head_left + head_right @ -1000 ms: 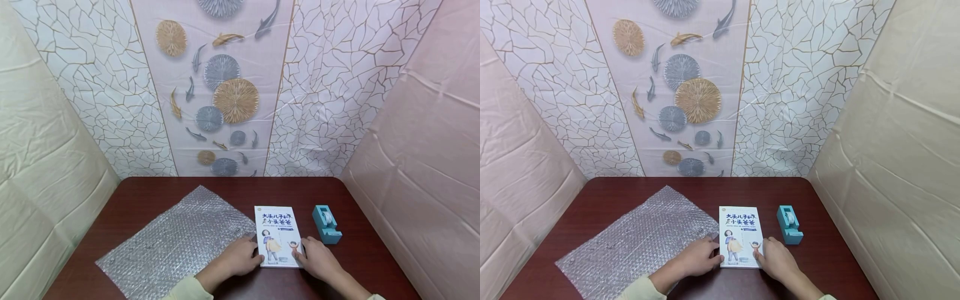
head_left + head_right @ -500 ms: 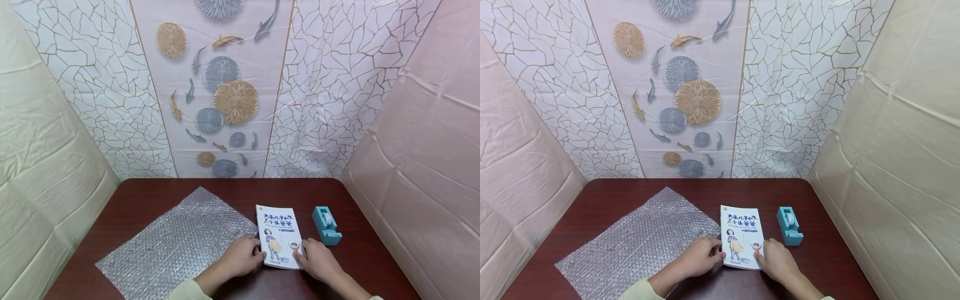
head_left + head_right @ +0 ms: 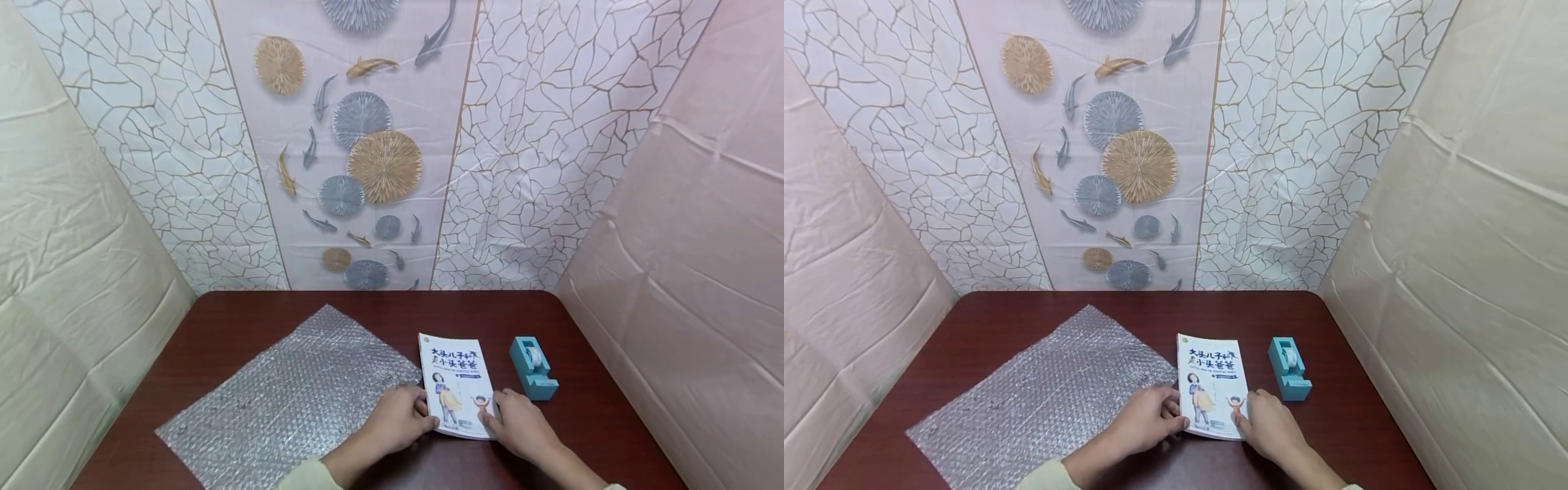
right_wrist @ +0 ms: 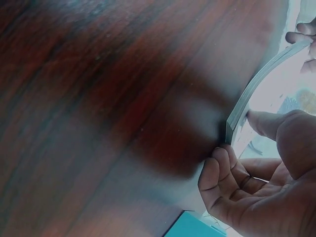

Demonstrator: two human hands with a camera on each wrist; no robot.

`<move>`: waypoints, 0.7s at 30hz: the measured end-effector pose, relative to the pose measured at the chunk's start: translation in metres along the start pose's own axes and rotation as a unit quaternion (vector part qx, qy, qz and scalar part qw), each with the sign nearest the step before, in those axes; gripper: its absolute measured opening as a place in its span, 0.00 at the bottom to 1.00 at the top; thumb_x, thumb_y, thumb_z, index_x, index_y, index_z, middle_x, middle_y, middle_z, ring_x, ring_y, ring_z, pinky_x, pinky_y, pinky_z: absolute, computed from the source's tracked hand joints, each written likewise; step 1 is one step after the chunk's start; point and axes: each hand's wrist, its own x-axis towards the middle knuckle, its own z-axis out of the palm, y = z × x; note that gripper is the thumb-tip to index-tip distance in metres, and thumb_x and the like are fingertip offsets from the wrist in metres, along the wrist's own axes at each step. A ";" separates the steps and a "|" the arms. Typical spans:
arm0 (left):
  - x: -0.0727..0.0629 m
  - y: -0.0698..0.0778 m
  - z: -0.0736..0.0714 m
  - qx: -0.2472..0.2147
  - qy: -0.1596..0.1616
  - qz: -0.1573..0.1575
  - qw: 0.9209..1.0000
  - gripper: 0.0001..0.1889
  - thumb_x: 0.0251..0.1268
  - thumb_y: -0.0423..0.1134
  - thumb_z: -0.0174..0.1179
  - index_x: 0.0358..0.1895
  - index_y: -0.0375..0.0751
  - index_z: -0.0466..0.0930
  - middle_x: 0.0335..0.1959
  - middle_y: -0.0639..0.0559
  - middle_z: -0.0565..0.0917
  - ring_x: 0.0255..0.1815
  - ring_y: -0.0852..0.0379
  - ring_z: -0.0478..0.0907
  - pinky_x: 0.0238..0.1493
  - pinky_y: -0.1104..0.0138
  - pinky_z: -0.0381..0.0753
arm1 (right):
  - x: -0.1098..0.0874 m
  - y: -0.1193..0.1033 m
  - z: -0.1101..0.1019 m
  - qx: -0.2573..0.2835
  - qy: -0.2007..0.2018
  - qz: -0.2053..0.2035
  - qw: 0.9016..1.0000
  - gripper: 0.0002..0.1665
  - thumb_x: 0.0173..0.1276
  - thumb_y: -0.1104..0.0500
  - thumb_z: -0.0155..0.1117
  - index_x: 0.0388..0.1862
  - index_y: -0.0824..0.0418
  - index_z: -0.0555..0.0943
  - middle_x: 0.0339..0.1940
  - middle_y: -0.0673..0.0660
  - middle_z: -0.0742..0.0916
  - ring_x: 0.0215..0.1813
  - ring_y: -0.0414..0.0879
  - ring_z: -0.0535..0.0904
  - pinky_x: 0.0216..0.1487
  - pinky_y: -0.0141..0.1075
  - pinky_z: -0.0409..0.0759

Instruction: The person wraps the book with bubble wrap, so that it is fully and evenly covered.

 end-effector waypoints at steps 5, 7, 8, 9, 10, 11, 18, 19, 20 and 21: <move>-0.001 -0.001 0.002 -0.067 0.003 -0.041 0.997 0.16 0.60 0.31 0.79 0.49 0.31 0.88 0.31 0.55 0.90 0.15 0.68 0.79 0.25 0.73 0.82 | 0.000 0.000 0.000 0.002 0.002 0.000 1.000 0.25 0.74 0.47 0.77 0.50 0.70 0.88 0.38 0.57 0.86 0.38 0.46 0.79 0.42 0.50 0.83; 0.000 -0.001 0.004 -0.086 0.004 -0.056 0.995 0.18 0.60 0.32 0.79 0.51 0.30 0.87 0.33 0.54 0.91 0.17 0.64 0.81 0.24 0.71 0.83 | 0.000 0.001 0.001 0.002 0.004 -0.002 1.000 0.25 0.74 0.47 0.77 0.49 0.70 0.88 0.38 0.57 0.86 0.38 0.46 0.79 0.41 0.50 0.84; 0.000 -0.002 0.005 -0.092 0.006 -0.061 0.994 0.19 0.60 0.33 0.79 0.52 0.30 0.86 0.33 0.53 0.91 0.18 0.63 0.82 0.24 0.70 0.83 | 0.000 0.001 0.001 0.003 0.005 -0.002 1.000 0.25 0.74 0.47 0.77 0.49 0.70 0.88 0.37 0.57 0.86 0.37 0.46 0.79 0.41 0.50 0.83; 0.000 -0.002 0.006 -0.096 0.008 -0.067 0.993 0.20 0.60 0.34 0.80 0.53 0.30 0.85 0.34 0.52 0.92 0.20 0.62 0.83 0.25 0.69 0.84 | 0.000 0.001 0.001 0.004 0.007 -0.002 1.000 0.25 0.74 0.47 0.77 0.49 0.70 0.88 0.37 0.57 0.86 0.37 0.46 0.78 0.41 0.49 0.83; 0.001 -0.002 0.006 -0.097 0.011 -0.070 0.993 0.21 0.60 0.35 0.80 0.53 0.30 0.85 0.35 0.52 0.92 0.21 0.62 0.84 0.26 0.69 0.84 | 0.000 0.001 0.001 0.005 0.009 -0.004 1.000 0.24 0.74 0.48 0.77 0.49 0.70 0.88 0.37 0.57 0.86 0.37 0.46 0.78 0.40 0.49 0.83; 0.001 -0.001 0.007 -0.097 0.014 -0.074 0.992 0.21 0.60 0.36 0.81 0.52 0.31 0.84 0.35 0.52 0.92 0.23 0.62 0.85 0.27 0.69 0.84 | 0.000 0.001 0.001 0.005 0.009 -0.005 1.000 0.24 0.74 0.48 0.77 0.49 0.70 0.88 0.37 0.57 0.86 0.37 0.46 0.78 0.40 0.49 0.83; 0.002 0.000 0.011 -0.137 0.021 -0.097 0.986 0.23 0.60 0.32 0.79 0.55 0.31 0.80 0.37 0.50 0.91 0.28 0.59 0.89 0.25 0.66 0.85 | 0.000 0.001 0.001 0.007 0.009 -0.005 1.000 0.24 0.74 0.48 0.77 0.50 0.70 0.88 0.37 0.57 0.86 0.37 0.45 0.78 0.41 0.48 0.83; 0.002 0.001 0.011 -0.140 0.021 -0.099 0.985 0.24 0.60 0.31 0.79 0.57 0.31 0.79 0.38 0.49 0.91 0.28 0.59 0.89 0.24 0.66 0.85 | 0.000 0.000 0.001 0.008 0.009 -0.004 1.000 0.24 0.74 0.48 0.78 0.50 0.69 0.88 0.37 0.56 0.86 0.37 0.45 0.78 0.41 0.48 0.83; 0.002 0.001 0.011 -0.142 0.021 -0.101 0.984 0.26 0.60 0.31 0.79 0.59 0.31 0.79 0.38 0.50 0.91 0.28 0.59 0.88 0.24 0.66 0.84 | 0.000 0.001 0.001 0.009 0.009 -0.003 1.000 0.24 0.74 0.48 0.78 0.50 0.69 0.88 0.37 0.56 0.86 0.37 0.45 0.78 0.41 0.48 0.83; 0.002 0.001 0.011 -0.144 0.020 -0.103 0.984 0.28 0.60 0.31 0.79 0.62 0.30 0.78 0.38 0.50 0.91 0.27 0.59 0.87 0.24 0.65 0.83 | 0.000 0.001 0.001 0.010 0.010 -0.004 1.000 0.24 0.74 0.48 0.78 0.50 0.69 0.88 0.37 0.56 0.86 0.37 0.45 0.78 0.42 0.49 0.83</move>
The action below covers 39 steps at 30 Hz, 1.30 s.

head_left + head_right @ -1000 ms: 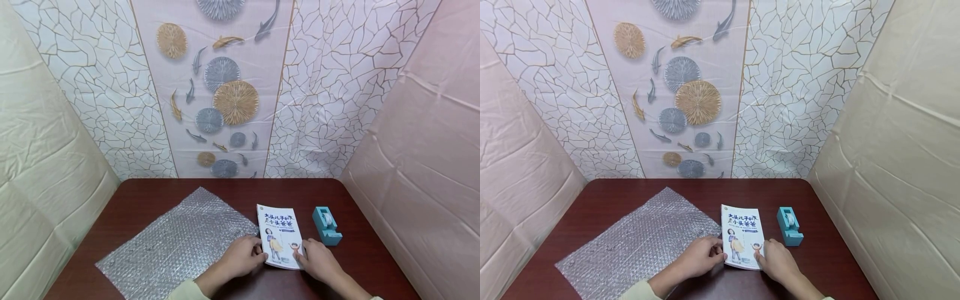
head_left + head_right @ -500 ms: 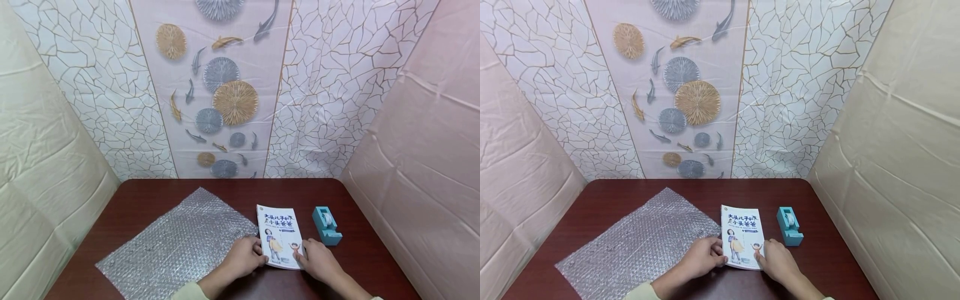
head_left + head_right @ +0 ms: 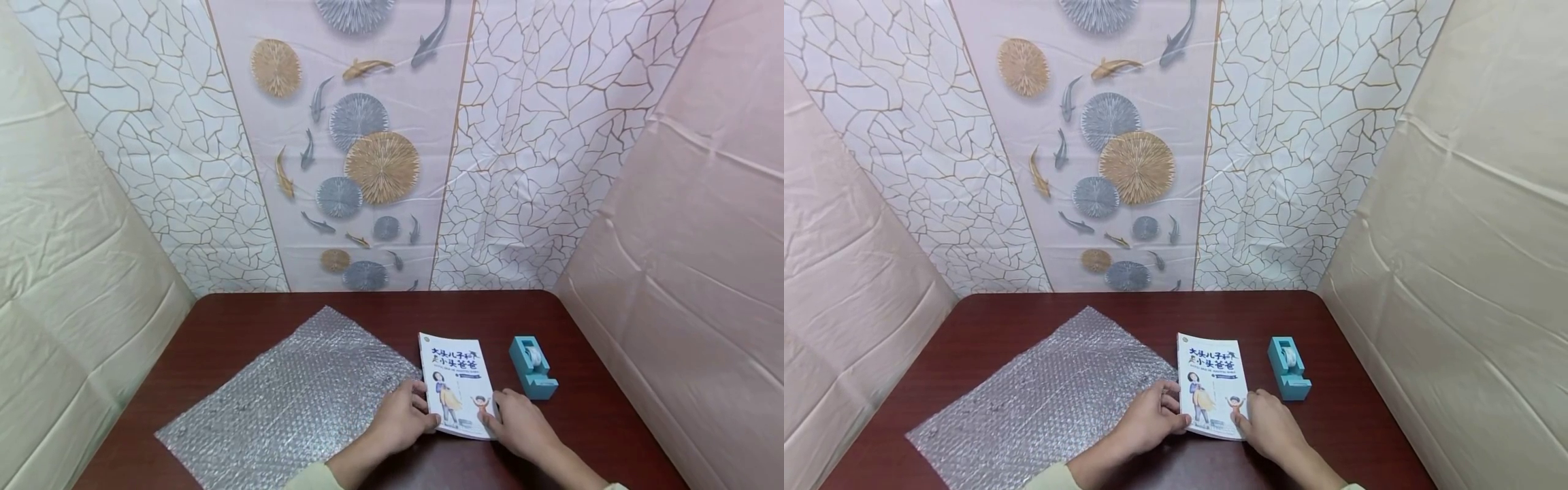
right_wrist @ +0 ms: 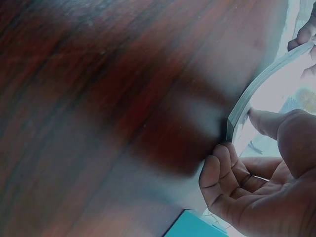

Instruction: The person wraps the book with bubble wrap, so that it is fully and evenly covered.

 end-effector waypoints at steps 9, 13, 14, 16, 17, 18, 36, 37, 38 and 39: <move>-0.001 0.000 0.001 -0.152 -0.027 -0.036 0.987 0.44 0.61 0.22 0.72 0.81 0.23 0.63 0.38 0.44 0.86 0.32 0.54 0.91 0.35 0.64 0.92 | -0.001 0.003 -0.001 0.051 -0.001 0.002 0.999 0.25 0.76 0.50 0.75 0.58 0.70 0.88 0.34 0.54 0.82 0.35 0.45 0.76 0.36 0.42 0.77; 0.000 0.000 0.000 -0.206 -0.037 -0.045 0.977 0.44 0.62 0.19 0.68 0.82 0.20 0.60 0.42 0.41 0.83 0.32 0.54 0.90 0.42 0.62 0.94 | -0.001 0.004 -0.005 0.085 0.009 0.001 0.996 0.23 0.77 0.53 0.73 0.58 0.70 0.88 0.35 0.55 0.83 0.36 0.45 0.75 0.37 0.41 0.77; 0.000 -0.001 0.001 -0.213 -0.039 -0.044 0.975 0.44 0.62 0.19 0.68 0.82 0.20 0.60 0.42 0.40 0.83 0.32 0.54 0.90 0.43 0.62 0.94 | 0.000 0.004 -0.006 0.088 0.014 -0.001 0.996 0.23 0.77 0.53 0.73 0.59 0.71 0.87 0.37 0.55 0.84 0.38 0.45 0.77 0.39 0.42 0.80; 0.001 -0.001 0.000 -0.221 -0.044 -0.045 0.973 0.44 0.63 0.19 0.67 0.83 0.20 0.58 0.43 0.39 0.82 0.33 0.54 0.90 0.44 0.62 0.95 | 0.001 0.005 -0.007 0.093 0.020 -0.002 0.995 0.26 0.77 0.54 0.72 0.63 0.73 0.86 0.41 0.58 0.87 0.42 0.46 0.81 0.45 0.47 0.85; 0.001 -0.001 0.000 -0.224 -0.046 -0.045 0.972 0.44 0.63 0.19 0.67 0.83 0.20 0.58 0.44 0.39 0.82 0.33 0.54 0.90 0.44 0.62 0.95 | 0.002 0.006 -0.007 0.095 0.024 -0.003 0.995 0.27 0.78 0.54 0.71 0.64 0.74 0.85 0.42 0.59 0.88 0.43 0.47 0.82 0.48 0.50 0.86; 0.001 -0.001 0.000 -0.225 -0.047 -0.046 0.972 0.44 0.64 0.19 0.67 0.83 0.20 0.58 0.44 0.39 0.81 0.33 0.54 0.90 0.44 0.62 0.95 | 0.002 0.006 -0.008 0.095 0.029 -0.005 0.995 0.29 0.78 0.54 0.72 0.65 0.75 0.84 0.44 0.60 0.89 0.46 0.48 0.83 0.51 0.52 0.87; 0.003 -0.008 -0.004 -0.266 -0.054 -0.035 0.962 0.37 0.66 0.19 0.66 0.78 0.19 0.64 0.66 0.28 0.78 0.35 0.53 0.89 0.43 0.61 0.95 | 0.005 0.008 -0.010 0.172 0.033 0.014 0.984 0.31 0.74 0.61 0.75 0.71 0.75 0.81 0.49 0.61 0.90 0.40 0.47 0.80 0.40 0.38 0.79; 0.003 -0.009 -0.004 -0.263 -0.054 -0.034 0.963 0.37 0.66 0.18 0.65 0.78 0.19 0.64 0.68 0.27 0.78 0.35 0.53 0.89 0.43 0.61 0.95 | 0.005 0.008 -0.009 0.182 0.031 0.017 0.983 0.32 0.73 0.61 0.75 0.71 0.75 0.81 0.47 0.59 0.89 0.36 0.46 0.77 0.35 0.36 0.75; 0.003 -0.010 -0.004 -0.261 -0.054 -0.033 0.963 0.38 0.65 0.18 0.65 0.78 0.19 0.63 0.68 0.27 0.77 0.34 0.53 0.88 0.42 0.60 0.95 | 0.005 0.007 -0.010 0.190 0.030 0.020 0.981 0.33 0.73 0.61 0.76 0.72 0.75 0.80 0.44 0.58 0.88 0.34 0.45 0.76 0.33 0.35 0.73; 0.003 -0.011 -0.005 -0.259 -0.055 -0.032 0.964 0.38 0.64 0.17 0.65 0.79 0.19 0.63 0.68 0.27 0.77 0.34 0.53 0.88 0.42 0.59 0.95 | 0.005 0.007 -0.010 0.200 0.028 0.023 0.979 0.34 0.72 0.61 0.76 0.72 0.75 0.80 0.42 0.57 0.87 0.32 0.45 0.75 0.30 0.34 0.71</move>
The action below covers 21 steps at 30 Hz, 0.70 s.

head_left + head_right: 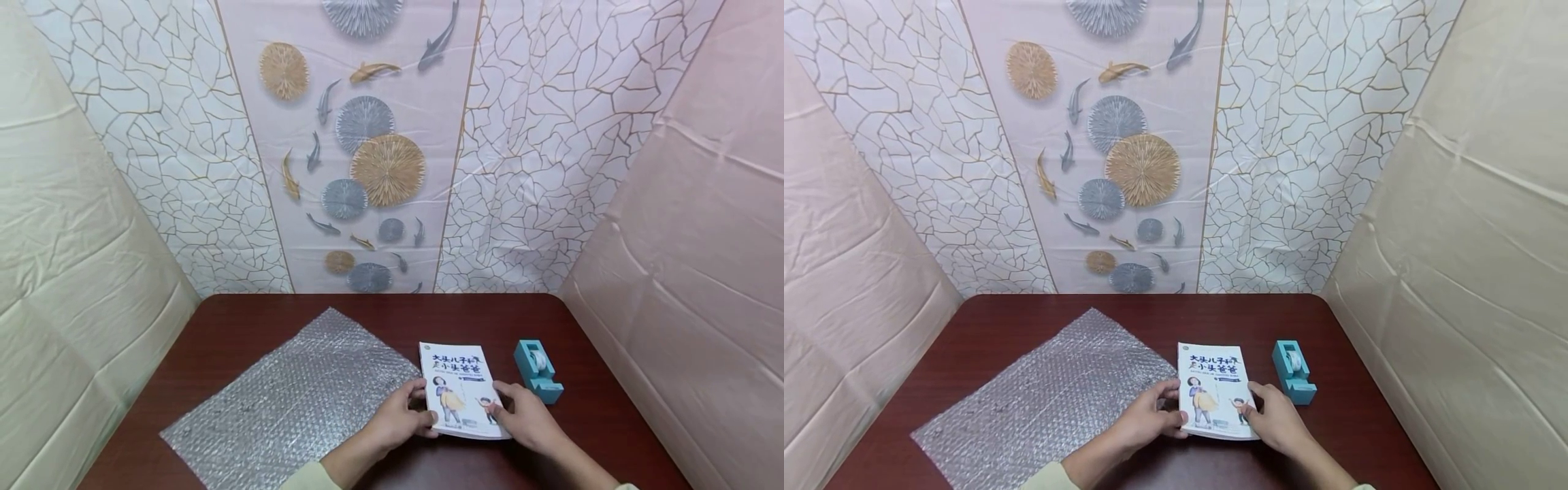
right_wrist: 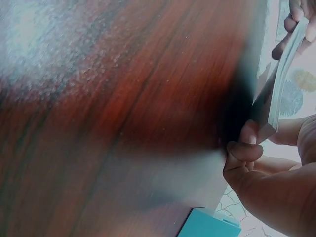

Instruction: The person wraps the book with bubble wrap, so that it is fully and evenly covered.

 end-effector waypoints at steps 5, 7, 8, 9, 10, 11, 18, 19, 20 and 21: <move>-0.002 0.000 -0.001 0.035 -0.001 0.006 0.999 0.39 0.61 0.17 0.64 0.78 0.21 0.64 0.66 0.29 0.80 0.34 0.54 0.87 0.38 0.60 0.94 | 0.000 0.000 0.000 0.035 -0.009 0.026 0.999 0.37 0.71 0.64 0.77 0.75 0.76 0.77 0.44 0.59 0.86 0.32 0.47 0.75 0.29 0.34 0.71; -0.003 0.000 -0.002 0.060 0.002 0.007 0.998 0.39 0.60 0.19 0.65 0.78 0.23 0.67 0.66 0.32 0.81 0.35 0.56 0.86 0.33 0.63 0.89 | 0.000 0.000 0.000 0.051 -0.015 0.038 0.998 0.38 0.71 0.65 0.77 0.76 0.76 0.76 0.47 0.60 0.85 0.32 0.47 0.75 0.28 0.34 0.71; -0.004 0.001 -0.002 0.073 0.004 0.008 0.997 0.39 0.60 0.19 0.66 0.77 0.24 0.67 0.65 0.33 0.82 0.37 0.56 0.86 0.33 0.63 0.88 | -0.001 0.000 0.000 0.058 -0.017 0.043 0.997 0.38 0.71 0.66 0.76 0.77 0.76 0.75 0.48 0.61 0.85 0.31 0.48 0.75 0.28 0.34 0.70; -0.005 0.002 -0.002 0.083 0.006 0.009 0.996 0.39 0.59 0.20 0.67 0.78 0.25 0.68 0.65 0.34 0.83 0.38 0.56 0.86 0.34 0.63 0.87 | -0.001 0.001 0.000 0.065 -0.019 0.045 0.997 0.39 0.71 0.67 0.76 0.77 0.76 0.74 0.49 0.61 0.84 0.31 0.48 0.75 0.28 0.34 0.70; -0.005 0.002 -0.003 0.091 0.007 0.009 0.996 0.40 0.59 0.20 0.68 0.78 0.25 0.68 0.65 0.34 0.83 0.39 0.55 0.87 0.34 0.63 0.86 | -0.001 0.001 -0.001 0.073 -0.020 0.046 0.996 0.39 0.70 0.67 0.76 0.78 0.76 0.74 0.49 0.61 0.84 0.31 0.48 0.74 0.28 0.34 0.70; -0.005 0.002 -0.004 0.096 0.007 0.008 0.995 0.41 0.58 0.20 0.68 0.79 0.25 0.67 0.65 0.35 0.82 0.41 0.55 0.87 0.35 0.63 0.86 | -0.001 0.001 -0.001 0.079 -0.020 0.045 0.996 0.40 0.70 0.68 0.76 0.78 0.75 0.74 0.50 0.62 0.84 0.31 0.49 0.74 0.28 0.34 0.70; -0.003 0.003 -0.008 0.099 0.007 0.007 0.995 0.48 0.53 0.18 0.69 0.82 0.26 0.63 0.64 0.36 0.80 0.43 0.55 0.86 0.44 0.65 0.89 | -0.001 0.001 -0.001 0.095 -0.020 0.045 0.994 0.43 0.70 0.68 0.77 0.81 0.72 0.72 0.56 0.63 0.84 0.32 0.49 0.74 0.29 0.34 0.71; -0.003 0.002 -0.008 0.100 0.007 0.008 0.995 0.48 0.52 0.17 0.69 0.82 0.26 0.63 0.64 0.36 0.79 0.42 0.55 0.85 0.44 0.65 0.89 | -0.001 0.000 -0.001 0.097 -0.021 0.046 0.994 0.43 0.69 0.68 0.77 0.81 0.72 0.72 0.57 0.63 0.84 0.33 0.49 0.74 0.30 0.34 0.71; -0.003 0.003 -0.009 0.100 0.007 0.009 0.995 0.49 0.51 0.17 0.69 0.82 0.26 0.63 0.63 0.36 0.79 0.42 0.56 0.85 0.44 0.66 0.89 | -0.001 0.000 -0.001 0.100 -0.022 0.047 0.994 0.44 0.69 0.68 0.78 0.82 0.71 0.72 0.58 0.63 0.84 0.34 0.49 0.74 0.31 0.34 0.71; -0.003 0.003 -0.010 0.101 0.007 0.010 0.995 0.49 0.51 0.17 0.69 0.83 0.27 0.63 0.63 0.37 0.79 0.42 0.56 0.84 0.44 0.66 0.89 | -0.001 0.000 -0.002 0.104 -0.023 0.048 0.993 0.44 0.69 0.68 0.77 0.82 0.70 0.72 0.58 0.63 0.83 0.34 0.49 0.74 0.31 0.34 0.71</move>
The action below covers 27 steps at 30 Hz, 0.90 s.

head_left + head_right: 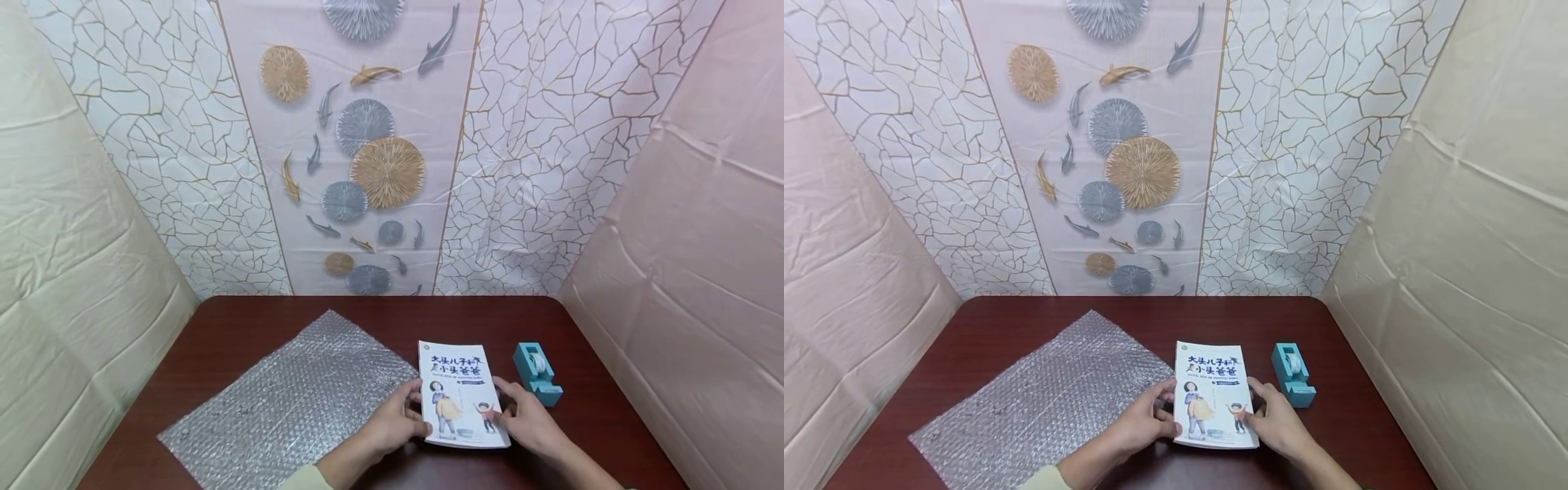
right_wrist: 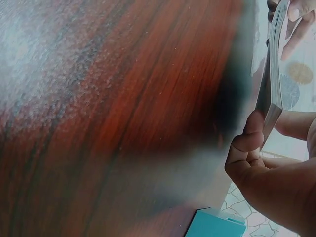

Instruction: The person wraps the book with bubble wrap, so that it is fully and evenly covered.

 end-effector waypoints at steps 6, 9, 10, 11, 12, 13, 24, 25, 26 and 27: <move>-0.002 0.001 -0.003 0.007 -0.001 -0.001 1.000 0.50 0.50 0.17 0.70 0.83 0.29 0.64 0.67 0.36 0.78 0.41 0.56 0.85 0.42 0.68 0.87 | -0.002 -0.001 0.000 0.012 0.004 -0.015 1.000 0.46 0.65 0.69 0.79 0.82 0.71 0.72 0.55 0.61 0.83 0.34 0.47 0.74 0.32 0.32 0.71; -0.003 0.002 -0.005 0.016 0.004 -0.002 1.000 0.49 0.49 0.17 0.71 0.82 0.29 0.66 0.70 0.36 0.77 0.41 0.56 0.85 0.41 0.70 0.85 | -0.003 -0.001 0.001 0.016 0.008 -0.022 1.000 0.47 0.64 0.69 0.81 0.81 0.71 0.73 0.54 0.60 0.83 0.34 0.46 0.75 0.31 0.32 0.72; -0.003 0.003 -0.005 0.018 0.005 -0.003 1.000 0.49 0.49 0.17 0.71 0.82 0.29 0.66 0.70 0.36 0.77 0.41 0.56 0.84 0.41 0.71 0.85 | -0.003 -0.001 0.001 0.016 0.007 -0.024 1.000 0.47 0.64 0.69 0.81 0.81 0.71 0.73 0.54 0.60 0.84 0.33 0.46 0.75 0.30 0.32 0.72; -0.003 0.003 -0.006 0.018 0.005 -0.002 1.000 0.49 0.49 0.17 0.71 0.81 0.29 0.66 0.70 0.36 0.76 0.41 0.56 0.84 0.40 0.71 0.84 | -0.002 -0.001 0.001 0.018 0.007 -0.025 1.000 0.47 0.64 0.69 0.81 0.81 0.71 0.73 0.54 0.60 0.83 0.34 0.46 0.75 0.30 0.32 0.72; -0.003 0.004 -0.006 0.019 0.005 0.000 1.000 0.49 0.49 0.18 0.71 0.81 0.28 0.66 0.70 0.36 0.76 0.41 0.57 0.85 0.40 0.71 0.84 | -0.002 -0.002 0.001 0.018 0.007 -0.025 0.999 0.47 0.64 0.69 0.81 0.81 0.71 0.73 0.54 0.60 0.84 0.34 0.46 0.75 0.30 0.32 0.72; -0.002 0.004 -0.007 0.019 0.004 0.003 1.000 0.49 0.49 0.18 0.72 0.81 0.27 0.66 0.69 0.35 0.76 0.41 0.57 0.85 0.40 0.72 0.84 | -0.002 -0.002 0.001 0.019 0.007 -0.025 0.999 0.47 0.64 0.68 0.82 0.80 0.71 0.73 0.54 0.60 0.83 0.34 0.46 0.76 0.30 0.32 0.72; 0.002 0.002 -0.011 0.033 0.023 0.018 0.999 0.37 0.63 0.25 0.68 0.78 0.27 0.69 0.64 0.36 0.80 0.43 0.57 0.83 0.39 0.69 0.81 | 0.001 -0.005 0.001 0.017 0.010 -0.030 0.999 0.47 0.62 0.70 0.82 0.80 0.70 0.75 0.55 0.60 0.84 0.35 0.46 0.76 0.32 0.31 0.72; 0.002 0.001 -0.012 0.034 0.023 0.017 0.999 0.37 0.63 0.24 0.67 0.78 0.27 0.70 0.64 0.36 0.80 0.44 0.57 0.83 0.40 0.69 0.82 | 0.000 -0.005 0.002 0.019 0.009 -0.028 0.999 0.47 0.62 0.70 0.82 0.80 0.69 0.75 0.55 0.60 0.84 0.35 0.46 0.77 0.33 0.32 0.73; 0.001 0.000 -0.012 0.037 0.024 0.016 0.999 0.36 0.64 0.24 0.67 0.77 0.27 0.70 0.63 0.35 0.80 0.44 0.56 0.84 0.41 0.68 0.82 | -0.001 -0.005 0.003 0.021 0.008 -0.027 0.999 0.47 0.62 0.69 0.82 0.80 0.69 0.75 0.55 0.60 0.85 0.35 0.46 0.77 0.32 0.32 0.73; 0.001 -0.001 -0.013 0.038 0.024 0.015 0.999 0.36 0.63 0.24 0.67 0.77 0.27 0.71 0.63 0.35 0.80 0.45 0.56 0.84 0.41 0.68 0.82 | -0.001 -0.004 0.003 0.024 0.007 -0.026 0.999 0.47 0.62 0.69 0.82 0.80 0.69 0.75 0.55 0.60 0.85 0.35 0.46 0.77 0.32 0.32 0.73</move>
